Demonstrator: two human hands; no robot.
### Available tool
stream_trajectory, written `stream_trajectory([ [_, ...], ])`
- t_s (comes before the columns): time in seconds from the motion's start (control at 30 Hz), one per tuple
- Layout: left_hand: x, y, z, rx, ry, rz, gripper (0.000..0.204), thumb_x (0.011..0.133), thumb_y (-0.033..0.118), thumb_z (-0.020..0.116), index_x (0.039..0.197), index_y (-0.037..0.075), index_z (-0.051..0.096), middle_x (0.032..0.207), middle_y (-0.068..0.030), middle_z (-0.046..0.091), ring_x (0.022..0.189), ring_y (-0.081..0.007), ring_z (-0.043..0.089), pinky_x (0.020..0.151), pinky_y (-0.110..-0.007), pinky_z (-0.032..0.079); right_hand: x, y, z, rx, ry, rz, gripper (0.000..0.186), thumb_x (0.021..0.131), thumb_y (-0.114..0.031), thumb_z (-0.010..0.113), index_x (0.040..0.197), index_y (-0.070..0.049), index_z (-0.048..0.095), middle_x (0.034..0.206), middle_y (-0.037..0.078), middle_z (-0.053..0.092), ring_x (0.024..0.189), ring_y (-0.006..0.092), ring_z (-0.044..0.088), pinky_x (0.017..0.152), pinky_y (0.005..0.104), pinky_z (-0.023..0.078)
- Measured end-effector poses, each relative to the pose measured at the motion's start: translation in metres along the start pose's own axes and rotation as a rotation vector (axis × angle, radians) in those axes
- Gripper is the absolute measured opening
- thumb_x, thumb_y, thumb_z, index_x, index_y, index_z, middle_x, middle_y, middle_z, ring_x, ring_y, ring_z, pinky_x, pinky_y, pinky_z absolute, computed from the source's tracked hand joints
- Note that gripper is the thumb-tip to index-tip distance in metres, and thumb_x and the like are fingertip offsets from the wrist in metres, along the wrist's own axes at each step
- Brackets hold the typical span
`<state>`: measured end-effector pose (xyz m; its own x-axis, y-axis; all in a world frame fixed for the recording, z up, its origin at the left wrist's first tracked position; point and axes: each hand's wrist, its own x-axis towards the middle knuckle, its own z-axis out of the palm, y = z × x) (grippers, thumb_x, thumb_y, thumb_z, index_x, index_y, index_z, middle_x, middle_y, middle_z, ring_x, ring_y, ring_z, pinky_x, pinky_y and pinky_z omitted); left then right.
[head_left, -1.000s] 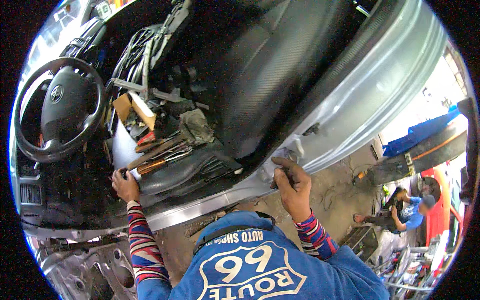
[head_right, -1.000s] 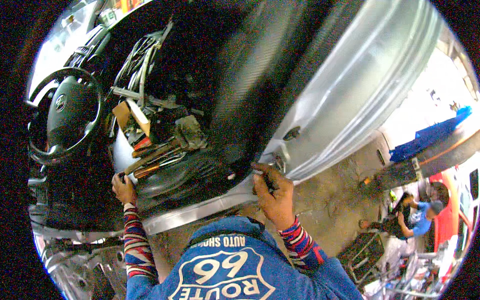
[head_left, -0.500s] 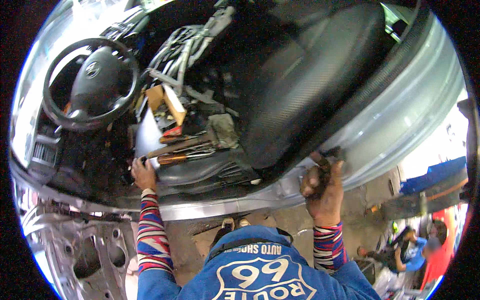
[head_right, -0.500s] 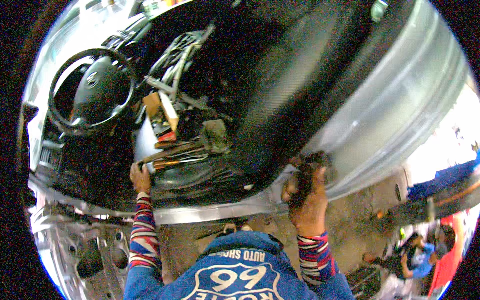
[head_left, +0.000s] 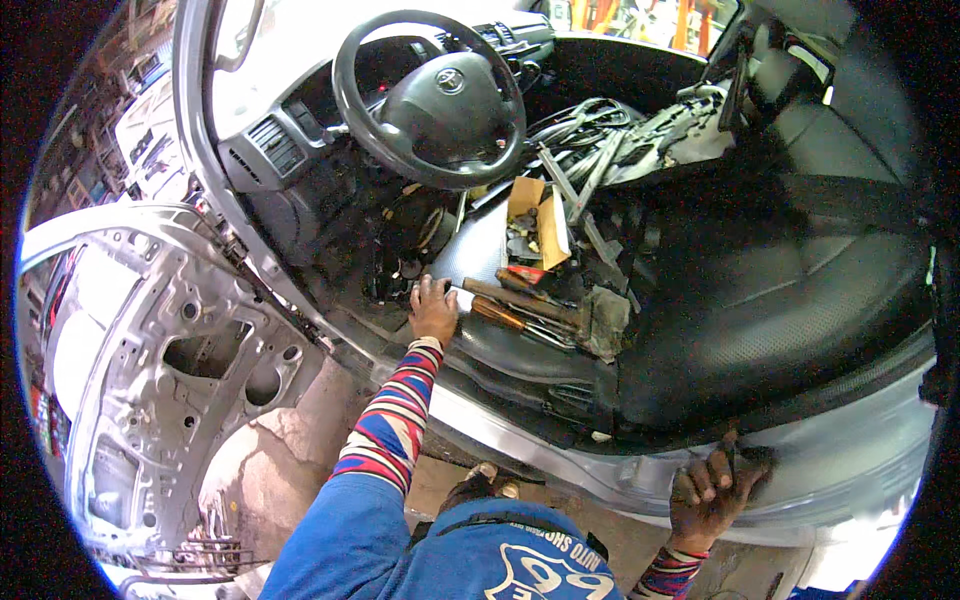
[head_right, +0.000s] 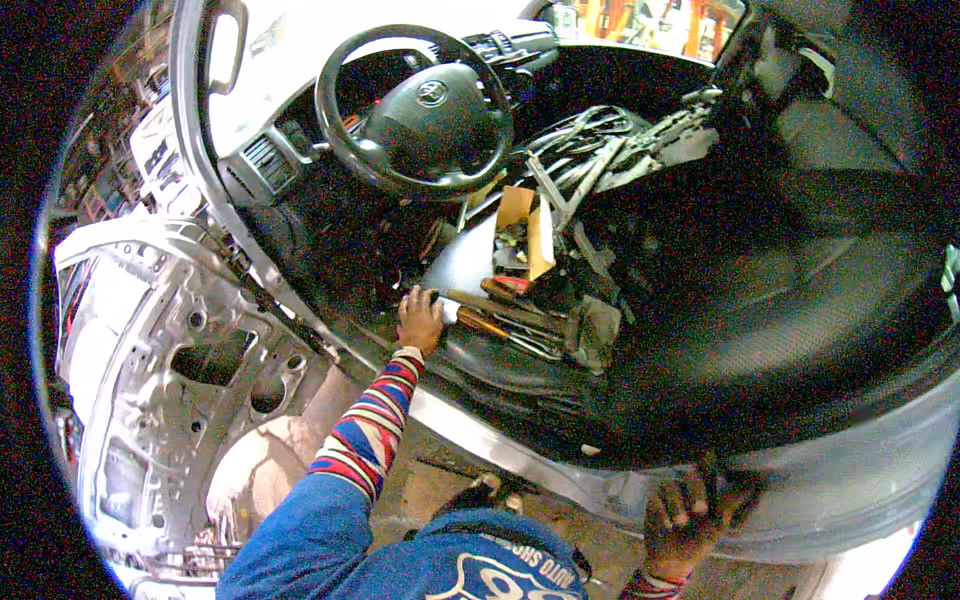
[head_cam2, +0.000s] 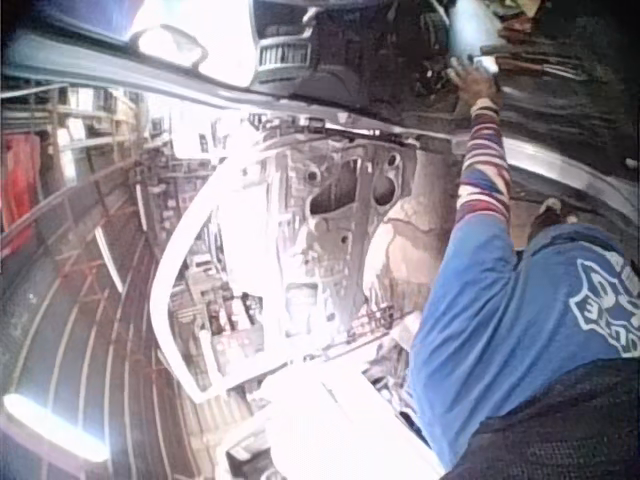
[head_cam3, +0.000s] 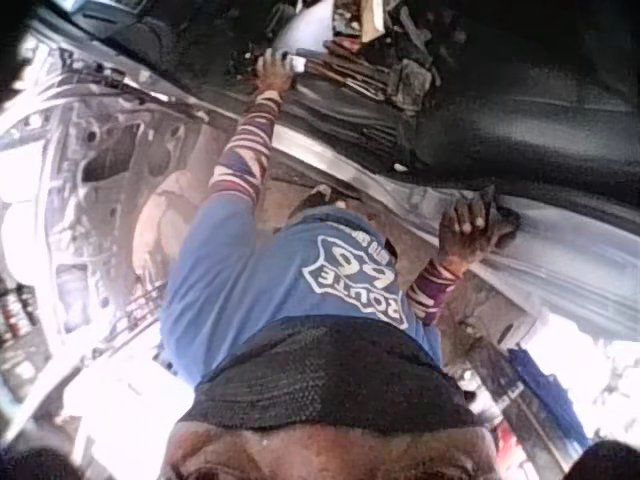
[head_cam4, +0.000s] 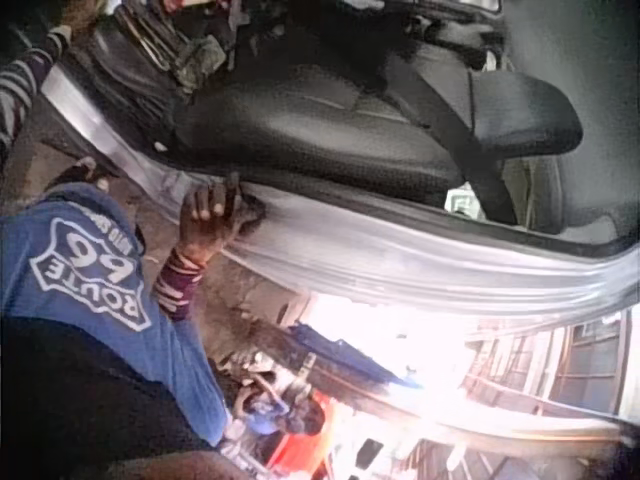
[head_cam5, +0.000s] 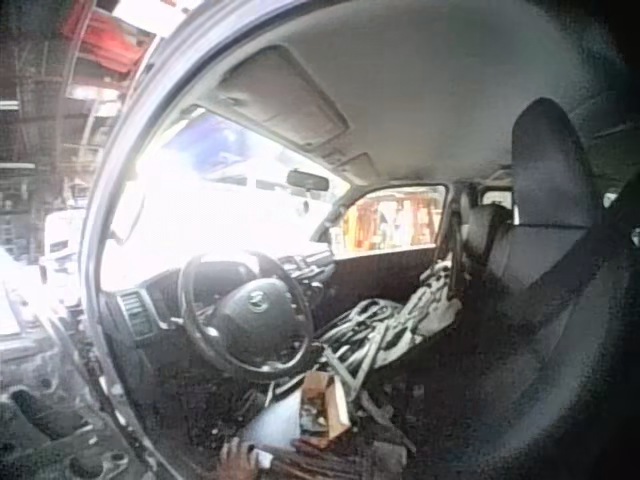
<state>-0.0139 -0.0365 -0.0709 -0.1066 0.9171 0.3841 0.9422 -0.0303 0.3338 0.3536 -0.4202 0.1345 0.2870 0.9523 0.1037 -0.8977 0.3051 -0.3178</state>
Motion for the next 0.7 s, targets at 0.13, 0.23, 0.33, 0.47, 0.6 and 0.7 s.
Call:
stream_trajectory([
  [0.13,-0.004,0.009,-0.003,-0.037,-0.05,-0.075,0.039,0.1,0.042,0.05,0.135,0.025,0.053,0.156,-0.0094,0.037,0.144,-0.036,0.03,0.114,-0.055,0.034,0.001,-0.012,-0.006,-0.021,-0.001,-0.008,0.068,0.102,-0.056,0.044,0.139,0.001,0.05,0.071,-0.003,0.05,0.063,0.0131,0.042,0.059,0.0306,0.039],
  [0.23,-0.003,0.012,-0.006,-0.078,-0.051,-0.075,0.037,0.1,0.041,0.05,0.134,0.027,0.053,0.157,-0.0088,0.035,0.145,-0.0364,0.029,0.11,-0.061,0.036,-0.002,-0.015,0.0,-0.1,0.11,-0.059,0.069,0.102,-0.057,0.043,0.138,0.001,0.052,0.069,-0.004,0.049,0.063,0.0121,0.042,0.058,0.03,0.038],
  [0.33,-0.003,0.016,-0.01,-0.081,-0.065,-0.115,0.036,0.1,0.039,0.05,0.133,0.025,0.053,0.156,-0.0085,0.035,0.146,-0.0367,0.028,0.109,-0.062,0.036,-0.003,-0.019,0.012,0.002,0.148,-0.023,0.06,0.104,-0.05,0.045,0.136,0.0,0.053,0.068,-0.005,0.049,0.062,0.0099,0.042,0.057,0.0268,0.036],
  [0.47,-0.006,0.023,-0.02,-0.081,-0.091,-0.157,0.039,0.1,0.039,0.05,0.135,0.022,0.053,0.157,-0.0083,0.034,0.146,-0.0354,0.027,0.109,-0.063,0.036,-0.004,-0.024,0.03,0.071,0.116,0.05,0.052,0.1,-0.037,0.056,0.136,0.001,0.054,0.07,-0.003,0.055,0.063,0.0102,0.045,0.059,0.0271,0.04],
  [0.6,-0.006,0.025,-0.026,-0.101,-0.092,-0.157,0.04,0.099,0.039,0.05,0.135,0.022,0.053,0.157,-0.008,0.033,0.146,-0.0354,0.027,0.109,-0.064,0.035,-0.001,-0.021,0.035,0.061,0.158,0.043,0.058,0.098,-0.048,0.056,0.129,0.001,0.057,0.062,-0.004,0.047,0.059,0.0088,0.042,0.057,0.0265,0.035],
  [0.7,-0.005,0.023,-0.025,-0.099,-0.11,-0.167,0.04,0.099,0.039,0.05,0.136,0.023,0.053,0.158,-0.0079,0.033,0.147,-0.0354,0.026,0.11,-0.064,0.035,0.0,-0.017,0.03,0.021,0.095,0.054,0.056,0.098,-0.047,0.058,0.129,0.0,0.058,0.063,-0.004,0.048,0.06,0.01,0.043,0.06,0.0275,0.037],
])
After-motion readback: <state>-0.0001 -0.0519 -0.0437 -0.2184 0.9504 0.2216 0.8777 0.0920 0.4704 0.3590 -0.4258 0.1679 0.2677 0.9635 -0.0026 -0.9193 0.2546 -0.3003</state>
